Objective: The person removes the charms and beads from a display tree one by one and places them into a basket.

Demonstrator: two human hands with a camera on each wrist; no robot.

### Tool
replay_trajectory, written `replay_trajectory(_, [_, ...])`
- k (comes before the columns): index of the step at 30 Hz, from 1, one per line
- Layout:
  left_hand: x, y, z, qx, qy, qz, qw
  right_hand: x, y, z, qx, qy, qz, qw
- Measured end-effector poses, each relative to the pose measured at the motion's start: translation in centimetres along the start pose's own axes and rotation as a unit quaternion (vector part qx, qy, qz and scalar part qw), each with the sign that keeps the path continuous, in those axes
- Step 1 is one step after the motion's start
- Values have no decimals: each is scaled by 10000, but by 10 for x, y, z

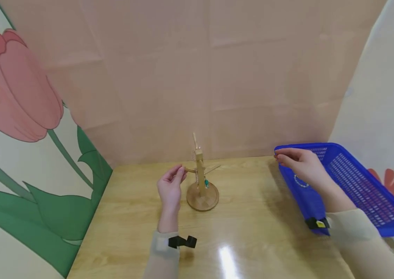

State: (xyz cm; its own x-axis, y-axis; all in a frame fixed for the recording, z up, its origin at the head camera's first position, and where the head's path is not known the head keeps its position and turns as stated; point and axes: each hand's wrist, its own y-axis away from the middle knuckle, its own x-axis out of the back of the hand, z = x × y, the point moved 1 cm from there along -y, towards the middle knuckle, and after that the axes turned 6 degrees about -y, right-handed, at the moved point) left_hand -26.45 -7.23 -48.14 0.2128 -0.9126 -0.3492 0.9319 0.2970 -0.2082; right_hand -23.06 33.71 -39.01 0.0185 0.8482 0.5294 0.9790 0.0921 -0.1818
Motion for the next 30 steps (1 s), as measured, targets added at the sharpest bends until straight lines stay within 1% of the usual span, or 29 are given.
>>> replay_trajectory(3, [4, 1, 0, -15, 3, -1, 10000, -25, 0, -12, 178, -377, -37, 9991])
replay_trajectory(6, [5, 1, 1, -26, 73, 21, 10000, -50, -2, -19, 191, -800, -126, 9965])
replay_trajectory(11, [7, 1, 0, 10, 98, 60, 9999, -89, -4, -15, 12, -1712, -287, 9848])
replay_trajectory(14, [8, 1, 1, 10, 95, 75, 9999, -110, -4, -10, -99, -2312, -305, 9724])
replay_trajectory(17, [7, 0, 3, -25, 82, 73, 9999, -131, -6, -5, -180, -3044, -373, 9516])
replay_trajectory(19, [7, 0, 3, -40, 76, 61, 9999, -145, -8, 0, -264, -3412, -474, 9384])
replay_trajectory(22, [5, -1, 3, -44, 36, 8, 10000, -163, -10, 8, -393, -3711, -519, 9263])
replay_trajectory(27, [3, -1, 2, -19, 23, -90, 10000, -185, -13, 22, -571, -4204, -233, 9052])
replay_trajectory(28, [2, -1, 2, -13, 38, -88, 10000, -189, -13, 25, -610, -4256, -181, 9027])
replay_trajectory(30, [2, 0, 3, -6, 39, -84, 10000, -196, -13, 30, -639, -4287, -122, 9011])
